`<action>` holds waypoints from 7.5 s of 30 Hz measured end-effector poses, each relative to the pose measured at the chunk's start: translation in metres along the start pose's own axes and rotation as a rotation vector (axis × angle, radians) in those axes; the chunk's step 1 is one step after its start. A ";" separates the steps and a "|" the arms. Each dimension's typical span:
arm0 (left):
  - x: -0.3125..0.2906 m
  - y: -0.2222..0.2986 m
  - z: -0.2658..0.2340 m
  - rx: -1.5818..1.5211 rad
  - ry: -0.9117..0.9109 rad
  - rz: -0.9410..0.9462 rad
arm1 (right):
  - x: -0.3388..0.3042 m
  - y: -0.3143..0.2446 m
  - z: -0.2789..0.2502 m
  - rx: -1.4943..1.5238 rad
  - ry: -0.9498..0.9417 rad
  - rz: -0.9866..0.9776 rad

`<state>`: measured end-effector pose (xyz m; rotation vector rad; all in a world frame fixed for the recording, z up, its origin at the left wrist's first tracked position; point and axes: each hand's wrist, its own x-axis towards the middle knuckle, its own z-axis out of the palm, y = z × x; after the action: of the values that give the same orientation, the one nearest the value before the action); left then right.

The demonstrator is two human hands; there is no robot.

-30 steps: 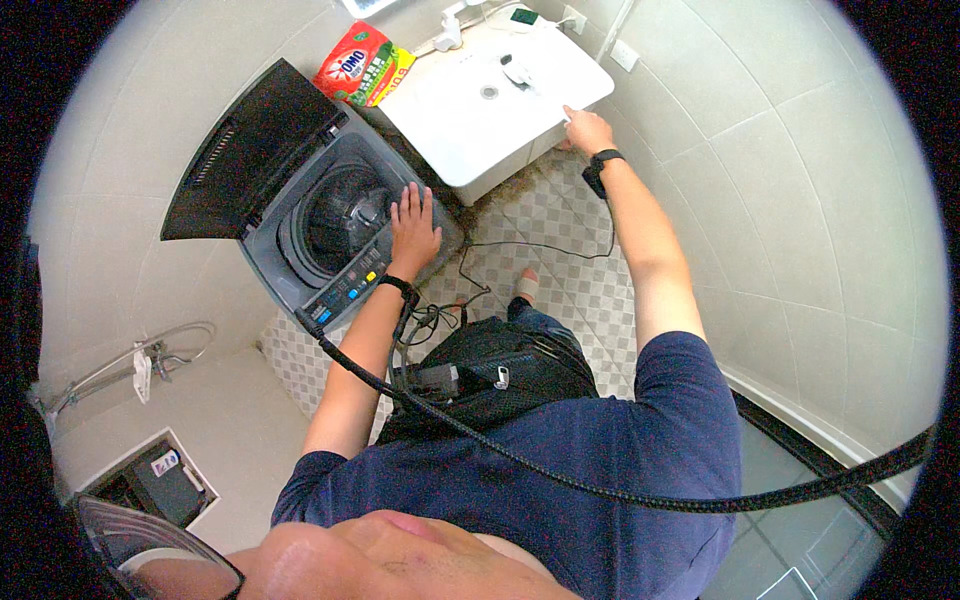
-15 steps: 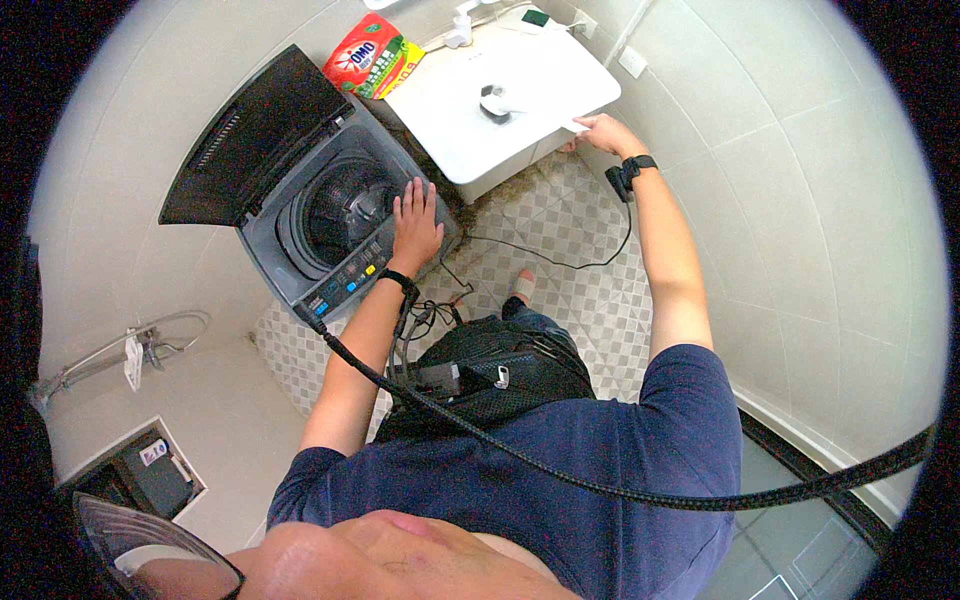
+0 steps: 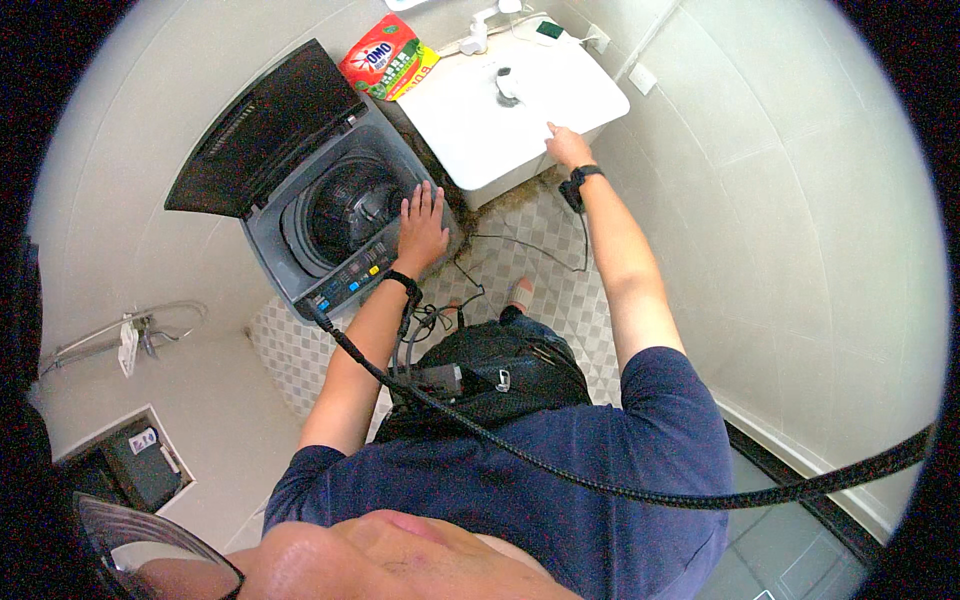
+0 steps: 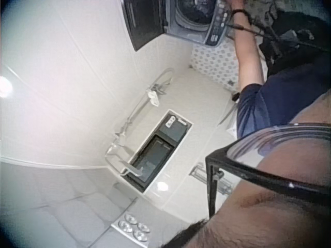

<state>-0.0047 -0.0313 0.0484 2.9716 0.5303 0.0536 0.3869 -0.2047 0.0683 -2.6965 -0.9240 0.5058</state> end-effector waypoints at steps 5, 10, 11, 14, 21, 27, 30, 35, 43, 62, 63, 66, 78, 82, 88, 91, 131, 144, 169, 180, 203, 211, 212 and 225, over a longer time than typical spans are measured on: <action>-0.002 0.001 0.002 -0.003 0.067 0.012 | -0.023 -0.003 0.032 0.132 0.025 -0.072; -0.004 0.000 0.002 -0.002 0.070 0.020 | -0.040 0.014 -0.002 0.308 -0.136 -0.045; -0.003 0.000 0.002 0.001 0.061 0.019 | -0.043 0.018 -0.011 0.301 -0.142 -0.044; -0.003 0.000 0.000 -0.003 0.039 0.015 | -0.044 0.022 -0.030 0.041 -0.031 -0.059; -0.002 0.001 -0.001 -0.002 0.000 -0.001 | -0.044 0.007 -0.001 -0.067 -0.017 -0.104; -0.004 -0.001 -0.002 -0.005 0.008 0.008 | -0.048 0.019 0.000 -0.017 0.076 0.017; -0.003 0.000 -0.001 -0.004 0.004 0.010 | -0.052 0.016 -0.001 -0.060 0.041 -0.099; -0.003 0.000 -0.001 -0.014 0.030 0.009 | -0.056 0.012 -0.009 -0.004 0.054 -0.036; -0.002 -0.001 0.001 0.028 0.030 0.013 | -0.064 0.006 0.018 0.034 0.100 -0.101; -0.004 -0.002 -0.001 -0.032 0.045 0.022 | -0.047 -0.006 0.001 -0.059 -0.024 -0.009; -0.005 -0.001 -0.001 -0.039 0.052 0.021 | -0.043 -0.014 0.009 -0.017 0.007 -0.035; -0.005 -0.002 -0.001 -0.043 0.073 0.026 | -0.033 -0.026 0.022 0.190 0.009 -0.071; -0.009 -0.007 0.001 -0.112 0.118 0.044 | -0.109 -0.034 -0.024 0.457 -0.035 -0.160; -0.007 -0.007 0.003 -0.047 0.063 0.027 | -0.144 -0.046 -0.037 0.321 0.012 -0.177; -0.006 -0.008 0.004 -0.052 0.042 0.023 | -0.174 -0.078 -0.048 0.071 0.034 -0.212; -0.007 -0.007 0.006 -0.047 0.052 0.028 | -0.159 -0.102 -0.041 -0.015 0.016 -0.187; -0.006 -0.013 0.006 -0.052 0.094 0.112 | -0.338 -0.083 -0.021 -0.135 0.131 0.106; -0.007 -0.005 0.005 0.070 0.064 0.110 | -0.273 -0.004 -0.016 -0.042 0.272 0.168; -0.006 0.010 0.008 0.066 0.222 0.077 | -0.216 0.083 -0.040 0.065 0.283 0.130; -0.005 0.014 0.004 0.050 0.200 0.065 | -0.192 0.131 -0.084 -0.171 0.399 0.228; -0.005 -0.008 0.008 -0.021 0.176 0.122 | -0.088 -0.020 0.021 0.051 0.161 0.114; -0.008 -0.012 0.003 -0.018 0.145 0.126 | -0.060 -0.056 0.067 0.030 0.134 0.109; -0.007 -0.011 0.003 -0.008 0.108 0.114 | -0.062 -0.058 0.071 0.034 0.097 0.127; -0.012 -0.011 -0.003 -0.040 0.132 0.106 | -0.110 -0.054 0.029 0.313 -0.027 -0.107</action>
<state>-0.0199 -0.0245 0.0499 2.9685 0.3798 0.2692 0.2641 -0.2287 0.0867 -2.3525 -0.9063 0.6098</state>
